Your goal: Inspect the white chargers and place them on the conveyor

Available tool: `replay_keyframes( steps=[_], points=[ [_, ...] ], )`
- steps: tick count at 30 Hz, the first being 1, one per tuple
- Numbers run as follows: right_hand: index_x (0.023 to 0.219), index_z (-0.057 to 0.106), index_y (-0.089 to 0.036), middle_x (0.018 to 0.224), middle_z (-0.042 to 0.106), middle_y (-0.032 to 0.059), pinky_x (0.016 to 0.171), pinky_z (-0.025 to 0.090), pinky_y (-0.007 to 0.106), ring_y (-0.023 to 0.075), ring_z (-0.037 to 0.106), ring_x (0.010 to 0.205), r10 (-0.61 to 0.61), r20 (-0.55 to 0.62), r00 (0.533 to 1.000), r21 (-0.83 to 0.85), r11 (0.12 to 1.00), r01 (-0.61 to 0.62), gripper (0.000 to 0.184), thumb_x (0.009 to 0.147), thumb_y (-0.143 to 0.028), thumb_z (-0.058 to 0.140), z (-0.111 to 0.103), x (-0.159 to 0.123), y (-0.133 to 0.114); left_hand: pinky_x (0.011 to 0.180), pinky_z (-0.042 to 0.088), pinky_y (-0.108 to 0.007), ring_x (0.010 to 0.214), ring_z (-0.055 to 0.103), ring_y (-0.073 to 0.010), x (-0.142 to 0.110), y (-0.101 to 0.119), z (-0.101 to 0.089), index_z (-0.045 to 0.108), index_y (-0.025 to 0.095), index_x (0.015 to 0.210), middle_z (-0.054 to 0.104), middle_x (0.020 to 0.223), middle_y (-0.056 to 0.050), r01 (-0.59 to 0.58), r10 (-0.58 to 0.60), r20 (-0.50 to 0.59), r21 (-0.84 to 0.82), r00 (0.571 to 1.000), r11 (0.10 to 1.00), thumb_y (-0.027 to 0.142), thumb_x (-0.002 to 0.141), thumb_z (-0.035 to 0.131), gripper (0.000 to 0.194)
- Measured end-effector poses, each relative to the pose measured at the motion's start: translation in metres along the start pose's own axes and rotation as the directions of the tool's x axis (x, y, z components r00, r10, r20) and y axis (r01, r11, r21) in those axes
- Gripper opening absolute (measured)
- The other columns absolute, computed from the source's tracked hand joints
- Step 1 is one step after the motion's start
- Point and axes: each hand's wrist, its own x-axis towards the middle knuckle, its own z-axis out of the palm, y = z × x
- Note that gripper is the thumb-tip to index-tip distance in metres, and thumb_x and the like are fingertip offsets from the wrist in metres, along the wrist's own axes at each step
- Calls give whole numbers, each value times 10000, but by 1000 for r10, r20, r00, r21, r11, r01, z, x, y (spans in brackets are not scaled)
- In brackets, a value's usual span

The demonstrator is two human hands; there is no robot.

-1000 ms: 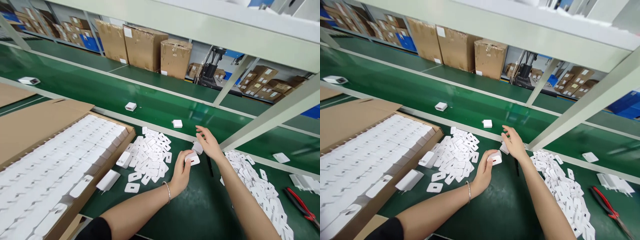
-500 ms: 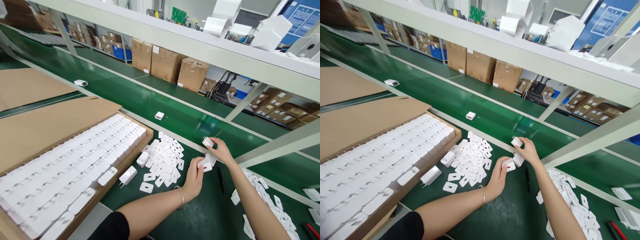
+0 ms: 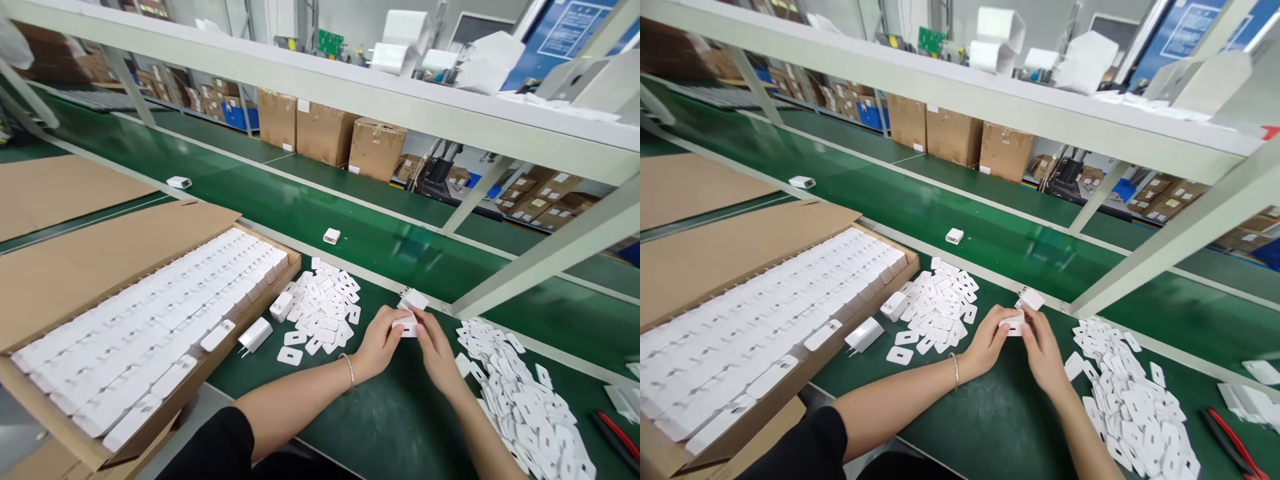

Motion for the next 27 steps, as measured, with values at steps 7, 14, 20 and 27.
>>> replay_keyframes(
  steps=[7,14,20,27],
  points=[
    [1362,625,-284,1237,681,98,996,581,451,283,674,1142,85,-23,996,281,957,-75,449,1006,-557,622,10,-31,1,846,522,-354,960,598,-216,-6,-1,-3,700,224,1304,582,1054,-80,-67,64,118,25,991,997,488,1102,417,437],
    [1326,630,-289,1099,618,71,938,590,420,249,651,1021,52,-45,998,469,883,-24,449,967,-551,691,6,-34,5,922,537,-407,1048,610,-246,-8,9,3,542,276,1490,614,1294,-122,244,-182,253,-237,950,941,661,1036,464,600],
    [1485,557,-321,1281,624,97,1104,518,497,282,627,1218,-10,-26,1000,352,936,19,513,1012,-501,638,-8,-32,9,776,548,-359,769,638,-164,6,33,15,346,263,1585,684,1143,-85,578,-437,379,-496,816,648,501,978,634,712],
    [1510,508,-300,1442,616,129,1133,457,564,346,576,1347,-150,-18,989,-55,987,149,504,1035,-449,586,-2,-36,6,1020,550,-429,1272,643,-295,2,65,-62,522,247,1404,594,1457,-145,250,-254,57,74,965,965,351,943,679,498]
  ],
)
